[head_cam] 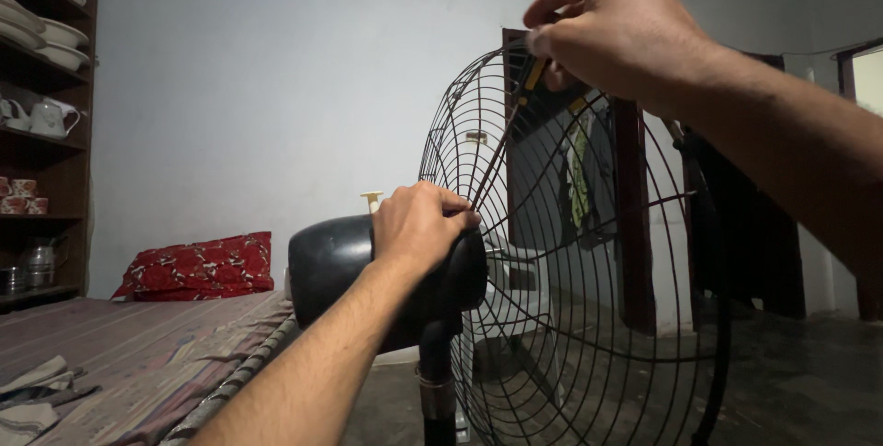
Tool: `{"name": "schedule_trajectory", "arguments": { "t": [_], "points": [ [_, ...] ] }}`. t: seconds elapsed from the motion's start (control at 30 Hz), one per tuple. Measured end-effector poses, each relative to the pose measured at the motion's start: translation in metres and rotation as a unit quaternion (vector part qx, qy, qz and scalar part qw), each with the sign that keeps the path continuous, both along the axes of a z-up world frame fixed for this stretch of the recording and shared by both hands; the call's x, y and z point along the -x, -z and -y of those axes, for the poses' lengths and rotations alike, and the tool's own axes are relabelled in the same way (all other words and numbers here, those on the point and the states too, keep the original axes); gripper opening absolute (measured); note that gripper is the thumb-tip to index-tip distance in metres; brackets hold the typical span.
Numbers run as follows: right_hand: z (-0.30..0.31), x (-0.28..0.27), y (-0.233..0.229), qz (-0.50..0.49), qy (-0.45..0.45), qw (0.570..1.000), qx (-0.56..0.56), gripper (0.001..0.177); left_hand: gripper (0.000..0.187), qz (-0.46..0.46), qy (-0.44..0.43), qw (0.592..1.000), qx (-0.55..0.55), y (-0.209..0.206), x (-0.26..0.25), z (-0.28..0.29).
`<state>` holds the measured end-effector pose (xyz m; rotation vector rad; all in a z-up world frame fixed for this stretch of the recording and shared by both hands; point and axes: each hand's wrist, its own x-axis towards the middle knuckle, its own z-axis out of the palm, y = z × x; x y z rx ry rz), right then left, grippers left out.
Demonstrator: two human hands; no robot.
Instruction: The person uses a screwdriver and pliers to loosen and remove fasteners from the front grille of a standing electric fan. They work on multiple screws around the grille perimeter, then use pliers to pull out a retaining pin, partially detaching the grille from the fan housing.
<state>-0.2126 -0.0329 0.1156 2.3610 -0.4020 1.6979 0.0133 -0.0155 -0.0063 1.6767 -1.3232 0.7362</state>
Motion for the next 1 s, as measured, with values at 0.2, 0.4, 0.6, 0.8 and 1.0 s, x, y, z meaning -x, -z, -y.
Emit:
{"name": "schedule_trajectory", "arguments": {
  "t": [0.2,0.4,0.6,0.8,1.0],
  "points": [
    [0.007,-0.001,0.006,0.036,-0.013,0.998,0.04,0.039,0.019,-0.001,-0.002,1.0,0.006,0.001,0.002,0.002],
    [0.026,-0.002,0.0,0.045,-0.027,0.992,0.118,0.037,0.021,0.003,0.0,1.0,0.005,0.002,-0.003,0.003],
    [0.033,-0.007,0.002,0.047,0.024,0.991,0.123,0.028,0.025,0.01,-0.002,1.0,0.002,0.0,0.0,0.0],
    [0.028,-0.011,0.008,0.059,0.036,0.961,0.267,0.031,0.025,0.002,-0.007,1.0,-0.001,0.0,0.002,-0.001],
    [0.023,-0.014,0.01,0.027,0.13,0.986,0.104,0.025,0.026,0.004,0.013,1.0,0.022,0.003,-0.001,-0.002]
  ]
}}
